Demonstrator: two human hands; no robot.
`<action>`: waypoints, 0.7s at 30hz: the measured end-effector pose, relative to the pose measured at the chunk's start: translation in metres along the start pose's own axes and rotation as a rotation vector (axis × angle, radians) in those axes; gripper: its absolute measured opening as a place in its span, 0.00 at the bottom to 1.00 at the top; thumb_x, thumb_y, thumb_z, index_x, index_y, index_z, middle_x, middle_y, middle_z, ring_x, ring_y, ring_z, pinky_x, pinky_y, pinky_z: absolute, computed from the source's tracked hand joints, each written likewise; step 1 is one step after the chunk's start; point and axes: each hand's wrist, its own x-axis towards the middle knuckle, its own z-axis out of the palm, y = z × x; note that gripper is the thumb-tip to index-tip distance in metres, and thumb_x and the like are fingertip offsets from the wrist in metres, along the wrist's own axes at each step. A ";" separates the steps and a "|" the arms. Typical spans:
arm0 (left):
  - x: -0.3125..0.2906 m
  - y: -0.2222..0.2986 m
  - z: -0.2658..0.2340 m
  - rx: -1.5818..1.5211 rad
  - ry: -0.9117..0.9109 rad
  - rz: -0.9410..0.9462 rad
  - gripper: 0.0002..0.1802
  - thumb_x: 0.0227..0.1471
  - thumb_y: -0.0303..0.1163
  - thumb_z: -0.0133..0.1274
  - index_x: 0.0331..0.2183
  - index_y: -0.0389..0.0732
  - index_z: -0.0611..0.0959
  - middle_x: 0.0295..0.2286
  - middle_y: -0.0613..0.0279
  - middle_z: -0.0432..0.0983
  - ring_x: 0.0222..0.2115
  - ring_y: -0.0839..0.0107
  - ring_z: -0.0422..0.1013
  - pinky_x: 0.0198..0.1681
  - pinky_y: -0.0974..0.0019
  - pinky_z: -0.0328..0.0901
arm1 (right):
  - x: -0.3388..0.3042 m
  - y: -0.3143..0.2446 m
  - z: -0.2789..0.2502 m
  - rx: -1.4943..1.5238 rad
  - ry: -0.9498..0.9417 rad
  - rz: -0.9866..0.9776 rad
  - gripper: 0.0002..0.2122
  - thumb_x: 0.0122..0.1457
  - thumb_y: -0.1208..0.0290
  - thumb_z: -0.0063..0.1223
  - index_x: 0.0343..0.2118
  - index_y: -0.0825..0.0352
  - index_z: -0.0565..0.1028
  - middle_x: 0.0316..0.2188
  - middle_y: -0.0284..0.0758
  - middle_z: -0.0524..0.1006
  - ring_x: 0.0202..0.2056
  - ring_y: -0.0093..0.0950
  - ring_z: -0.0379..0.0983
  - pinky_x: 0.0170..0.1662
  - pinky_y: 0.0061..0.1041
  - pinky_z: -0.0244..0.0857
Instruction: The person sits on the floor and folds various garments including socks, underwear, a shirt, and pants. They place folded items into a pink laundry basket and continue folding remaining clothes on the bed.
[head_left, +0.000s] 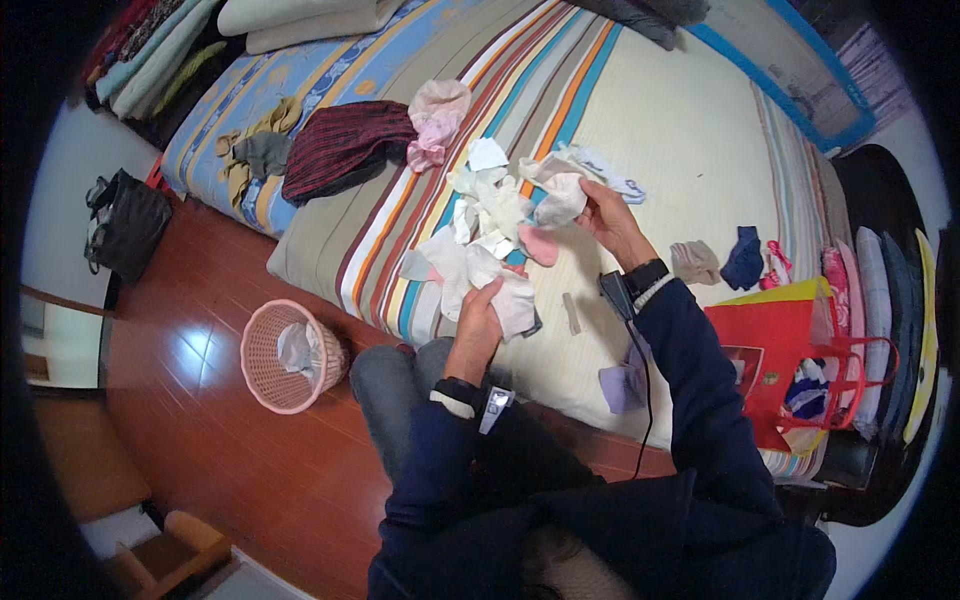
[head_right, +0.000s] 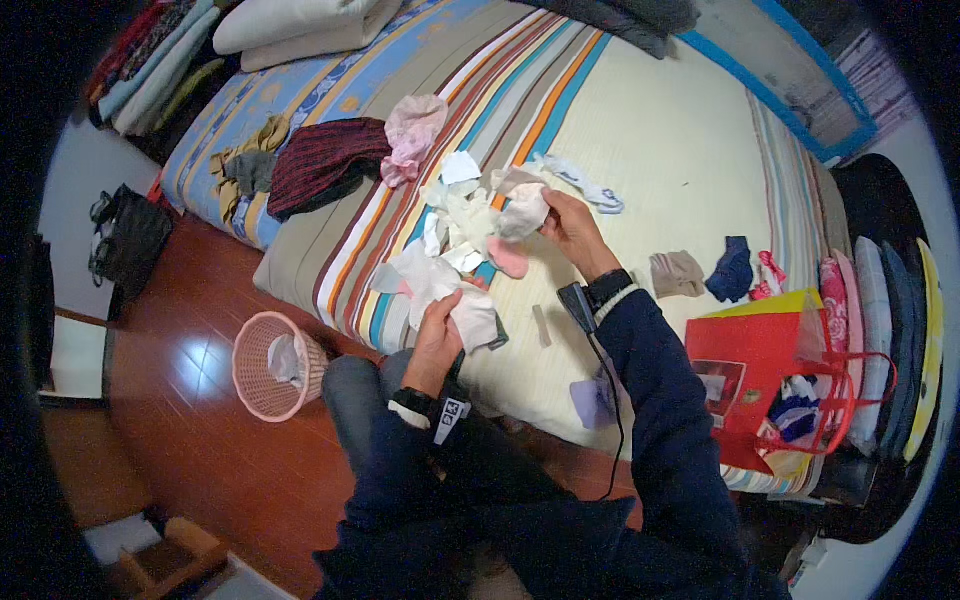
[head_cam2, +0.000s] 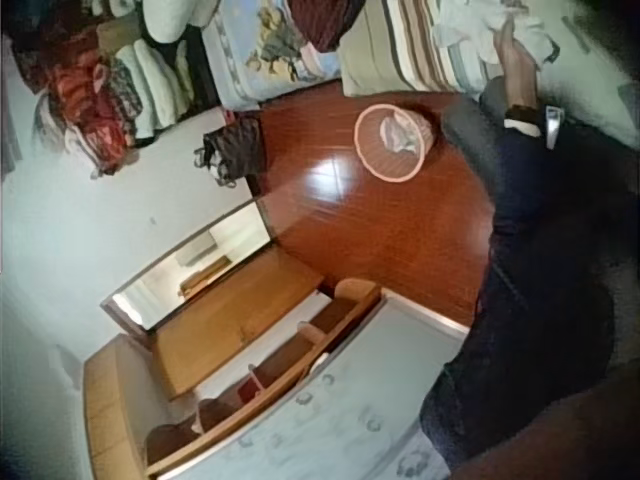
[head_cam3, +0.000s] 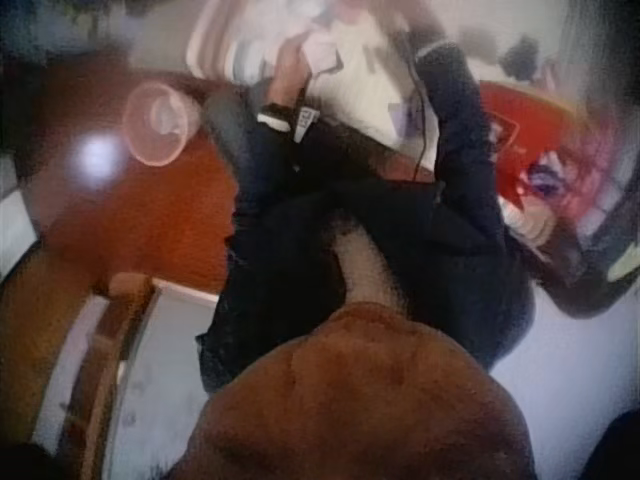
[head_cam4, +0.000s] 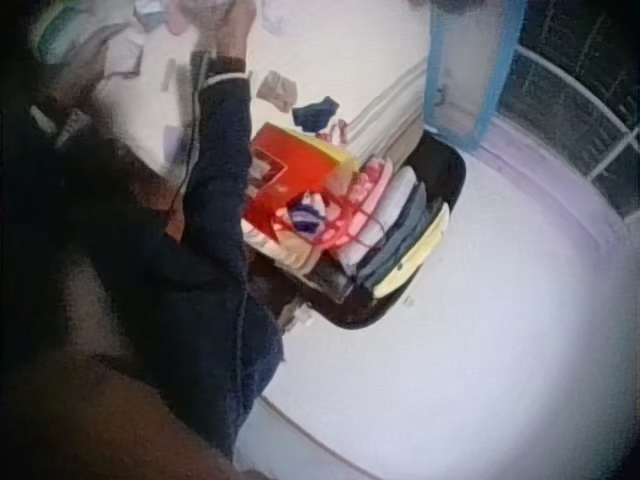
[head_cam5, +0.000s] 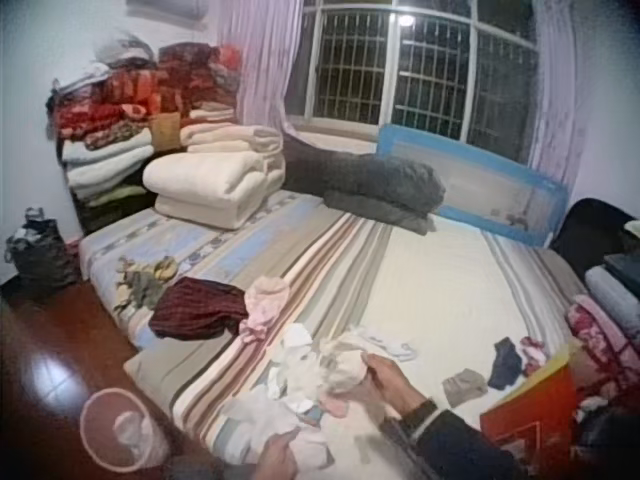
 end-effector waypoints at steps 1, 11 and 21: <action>-0.001 0.002 0.002 0.008 -0.023 -0.010 0.22 0.54 0.28 0.48 0.50 0.32 0.67 0.44 0.51 0.72 0.45 0.61 0.69 0.52 0.59 0.63 | -0.018 -0.010 0.007 0.083 -0.023 0.033 0.12 0.61 0.68 0.46 0.42 0.72 0.70 0.39 0.38 0.76 0.39 0.28 0.75 0.41 0.26 0.72; -0.066 0.030 0.032 0.201 -0.158 0.013 0.25 0.56 0.24 0.43 0.55 0.34 0.62 0.47 0.48 0.68 0.48 0.63 0.68 0.51 0.63 0.63 | -0.156 -0.027 0.066 -0.291 -0.053 0.025 0.11 0.60 0.67 0.48 0.39 0.71 0.71 0.24 0.28 0.74 0.23 0.14 0.70 0.23 0.13 0.65; -0.170 0.044 0.017 0.192 -0.039 -0.094 0.18 0.58 0.27 0.39 0.50 0.31 0.68 0.43 0.54 0.72 0.43 0.66 0.71 0.47 0.67 0.66 | -0.239 0.053 0.143 -0.291 -0.261 0.033 0.18 0.56 0.77 0.43 0.51 0.67 0.69 0.27 0.29 0.75 0.22 0.17 0.71 0.28 0.15 0.69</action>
